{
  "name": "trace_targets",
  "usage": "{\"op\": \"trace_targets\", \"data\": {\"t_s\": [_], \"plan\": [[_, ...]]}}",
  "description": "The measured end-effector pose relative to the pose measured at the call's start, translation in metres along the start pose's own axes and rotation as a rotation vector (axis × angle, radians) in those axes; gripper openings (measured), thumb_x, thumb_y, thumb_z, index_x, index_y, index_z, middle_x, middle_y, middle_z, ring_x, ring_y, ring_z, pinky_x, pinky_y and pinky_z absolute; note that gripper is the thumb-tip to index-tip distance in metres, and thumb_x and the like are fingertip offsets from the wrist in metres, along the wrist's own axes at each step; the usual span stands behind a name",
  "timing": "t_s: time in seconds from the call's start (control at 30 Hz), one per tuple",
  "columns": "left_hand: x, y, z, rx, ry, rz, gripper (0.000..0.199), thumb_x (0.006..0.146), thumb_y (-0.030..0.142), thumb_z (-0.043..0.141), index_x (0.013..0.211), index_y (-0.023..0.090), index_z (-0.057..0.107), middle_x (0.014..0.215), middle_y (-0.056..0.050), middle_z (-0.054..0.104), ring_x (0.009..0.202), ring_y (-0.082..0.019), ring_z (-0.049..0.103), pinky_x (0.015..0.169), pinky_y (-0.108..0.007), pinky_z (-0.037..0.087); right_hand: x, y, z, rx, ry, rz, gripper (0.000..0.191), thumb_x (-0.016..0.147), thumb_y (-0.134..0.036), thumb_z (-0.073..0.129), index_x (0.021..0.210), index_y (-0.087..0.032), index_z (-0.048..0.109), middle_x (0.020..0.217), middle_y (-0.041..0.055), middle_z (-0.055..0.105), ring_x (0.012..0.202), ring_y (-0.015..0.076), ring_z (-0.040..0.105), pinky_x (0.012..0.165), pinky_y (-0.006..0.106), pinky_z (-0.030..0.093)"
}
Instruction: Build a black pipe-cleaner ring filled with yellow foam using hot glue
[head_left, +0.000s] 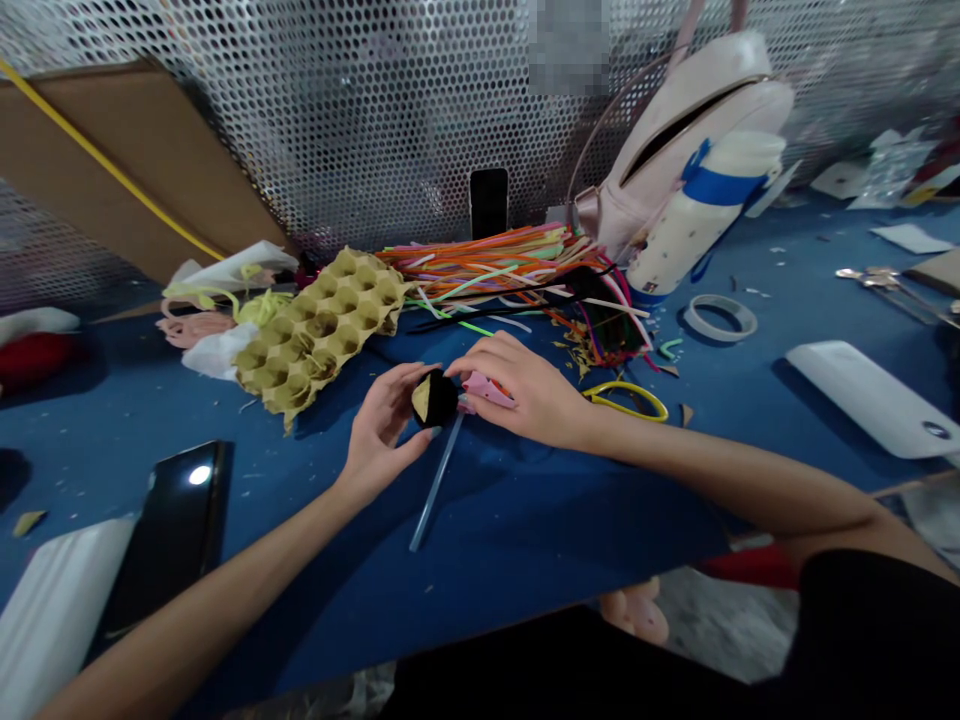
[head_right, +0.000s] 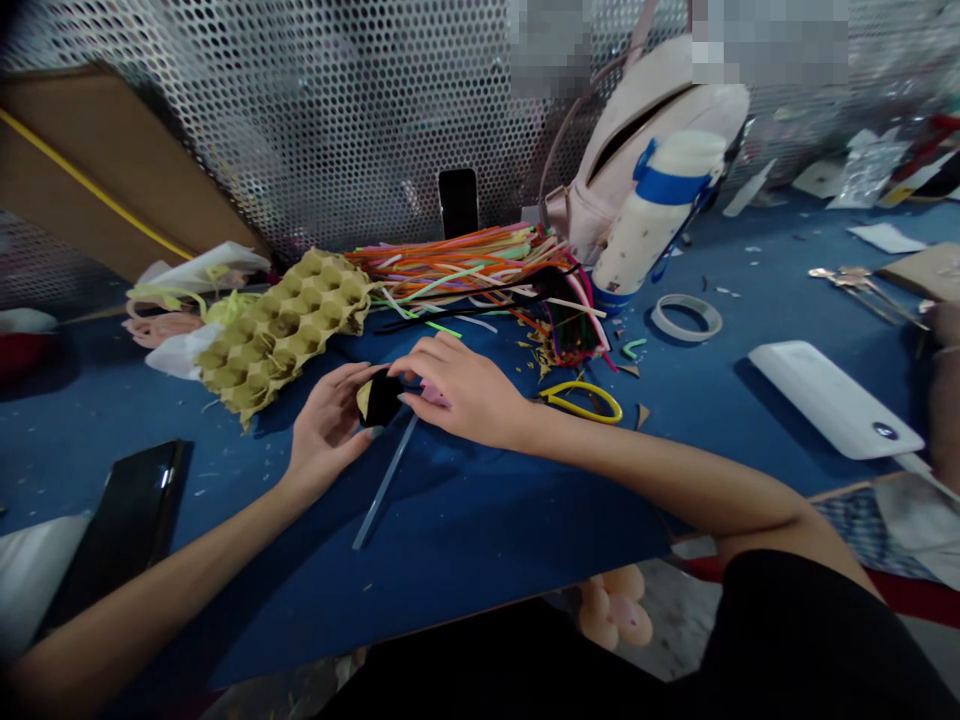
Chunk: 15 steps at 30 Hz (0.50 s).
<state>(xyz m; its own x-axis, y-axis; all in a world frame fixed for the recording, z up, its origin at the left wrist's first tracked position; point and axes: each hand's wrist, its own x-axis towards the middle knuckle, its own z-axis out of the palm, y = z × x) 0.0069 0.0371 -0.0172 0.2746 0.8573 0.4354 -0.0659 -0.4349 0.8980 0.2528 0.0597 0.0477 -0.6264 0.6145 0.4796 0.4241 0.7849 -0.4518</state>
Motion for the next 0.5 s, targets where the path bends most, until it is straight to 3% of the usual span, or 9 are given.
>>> {"op": "trace_targets", "data": {"t_s": [0.13,0.5], "plan": [[-0.0012,0.0037,0.0003,-0.016,-0.014,-0.052,0.065,0.088,0.027,0.081,0.148,0.028,0.054,0.153,-0.015,0.063,0.140,-0.028,0.063,0.111,-0.043,0.059,-0.0002,0.0008,0.0002,-0.003,0.000,-0.003,0.023,0.102,-0.027,0.059,0.123,-0.020,0.064,0.115,0.0098,0.068,0.110,0.0268,0.058,0.100,0.044,0.049],[-0.0009,0.0009,-0.0020,-0.039,-0.002,-0.051,0.074,0.079,0.031,0.091,0.144,0.026,0.055,0.149,-0.016,0.066,0.137,-0.031,0.066,0.106,-0.043,0.061,-0.0033,0.0010,0.0041,-0.055,0.004,-0.043,0.029,0.102,-0.022,0.055,0.130,-0.018,0.062,0.118,0.0112,0.068,0.111,0.0270,0.058,0.099,0.044,0.052]]}}
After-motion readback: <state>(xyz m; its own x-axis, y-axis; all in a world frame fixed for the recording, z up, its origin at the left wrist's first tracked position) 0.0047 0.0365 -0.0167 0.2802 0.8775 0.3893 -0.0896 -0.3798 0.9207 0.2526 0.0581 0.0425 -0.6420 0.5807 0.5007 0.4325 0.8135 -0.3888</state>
